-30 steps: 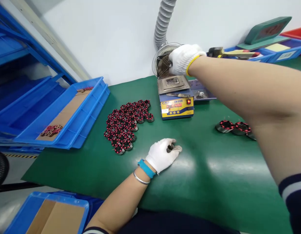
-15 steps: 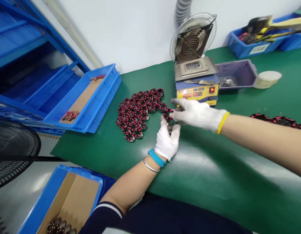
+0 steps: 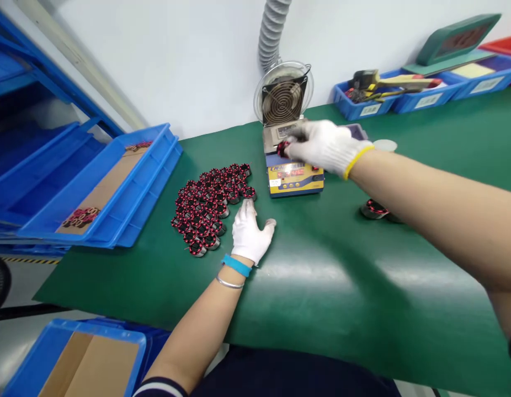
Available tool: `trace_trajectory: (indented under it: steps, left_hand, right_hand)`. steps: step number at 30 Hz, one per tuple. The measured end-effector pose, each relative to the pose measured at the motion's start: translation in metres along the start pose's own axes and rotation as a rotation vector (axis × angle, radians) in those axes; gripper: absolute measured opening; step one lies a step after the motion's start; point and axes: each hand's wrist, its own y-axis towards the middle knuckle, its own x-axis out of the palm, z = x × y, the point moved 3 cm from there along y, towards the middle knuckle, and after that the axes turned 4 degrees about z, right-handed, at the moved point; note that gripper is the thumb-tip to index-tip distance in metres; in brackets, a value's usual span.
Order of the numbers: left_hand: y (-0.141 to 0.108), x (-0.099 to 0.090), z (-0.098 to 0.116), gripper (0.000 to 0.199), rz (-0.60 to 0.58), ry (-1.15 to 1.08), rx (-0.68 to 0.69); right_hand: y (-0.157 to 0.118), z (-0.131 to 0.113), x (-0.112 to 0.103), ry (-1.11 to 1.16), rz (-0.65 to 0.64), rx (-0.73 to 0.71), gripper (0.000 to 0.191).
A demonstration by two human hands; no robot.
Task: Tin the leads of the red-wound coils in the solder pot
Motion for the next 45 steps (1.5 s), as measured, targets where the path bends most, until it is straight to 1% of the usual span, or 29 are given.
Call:
trace_trajectory:
  steps: [1, 2, 3, 5, 7, 9, 11, 15, 21, 26, 30, 36, 41, 45]
  left_hand:
    - [0.002, 0.0, -0.001, 0.077, -0.007, 0.04, -0.006]
    - [0.003, 0.0, -0.001, 0.077, -0.019, 0.069, -0.004]
    - [0.004, 0.001, -0.001, 0.077, -0.035, 0.089, 0.001]
    - [0.004, 0.001, -0.001, 0.078, -0.069, 0.111, 0.017]
    - [0.004, 0.002, -0.001, 0.078, -0.095, 0.122, 0.027]
    - [0.004, 0.003, -0.001, 0.077, -0.115, 0.132, 0.041]
    - [0.003, 0.004, -0.001, 0.076, -0.128, 0.145, 0.059]
    - [0.002, 0.004, -0.001, 0.073, -0.13, 0.159, 0.068]
    - [0.003, 0.004, 0.0, 0.07, -0.135, 0.134, 0.039]
    - [0.003, 0.003, 0.0, 0.069, -0.133, 0.123, 0.035]
    - [0.003, 0.003, 0.0, 0.068, -0.128, 0.124, 0.04]
    - [0.003, 0.003, 0.0, 0.067, -0.125, 0.119, 0.035]
    - [0.004, 0.002, 0.0, 0.067, -0.133, 0.128, 0.036]
    - [0.004, 0.002, -0.002, 0.066, -0.11, 0.152, 0.041]
  right_hand:
    - [0.012, -0.003, -0.012, -0.081, 0.109, 0.037, 0.052]
    - [0.023, -0.006, -0.021, -0.133, 0.187, 0.079, 0.052]
    - [0.033, -0.008, -0.027, -0.154, 0.237, 0.109, 0.051]
    - [0.05, -0.01, -0.031, -0.138, 0.257, 0.108, 0.049]
    - [0.062, -0.008, -0.028, -0.125, 0.26, 0.094, 0.05]
    - [0.068, -0.004, -0.023, -0.123, 0.264, 0.074, 0.052]
    - [0.071, 0.0, -0.017, -0.138, 0.253, 0.06, 0.05]
    - [0.071, 0.004, -0.011, -0.176, 0.213, 0.053, 0.039]
    - [0.07, 0.004, -0.009, -0.193, 0.209, 0.05, 0.045]
    - [0.07, 0.001, -0.011, -0.185, 0.212, 0.076, 0.043]
    - [0.071, 0.0, -0.015, -0.174, 0.224, 0.092, 0.049]
    - [0.075, 0.004, -0.011, -0.172, 0.199, 0.088, 0.043]
    - [0.076, 0.006, -0.011, -0.097, 0.21, 0.1, 0.04]
    - [0.068, 0.007, -0.02, 0.062, 0.228, 0.109, 0.04]
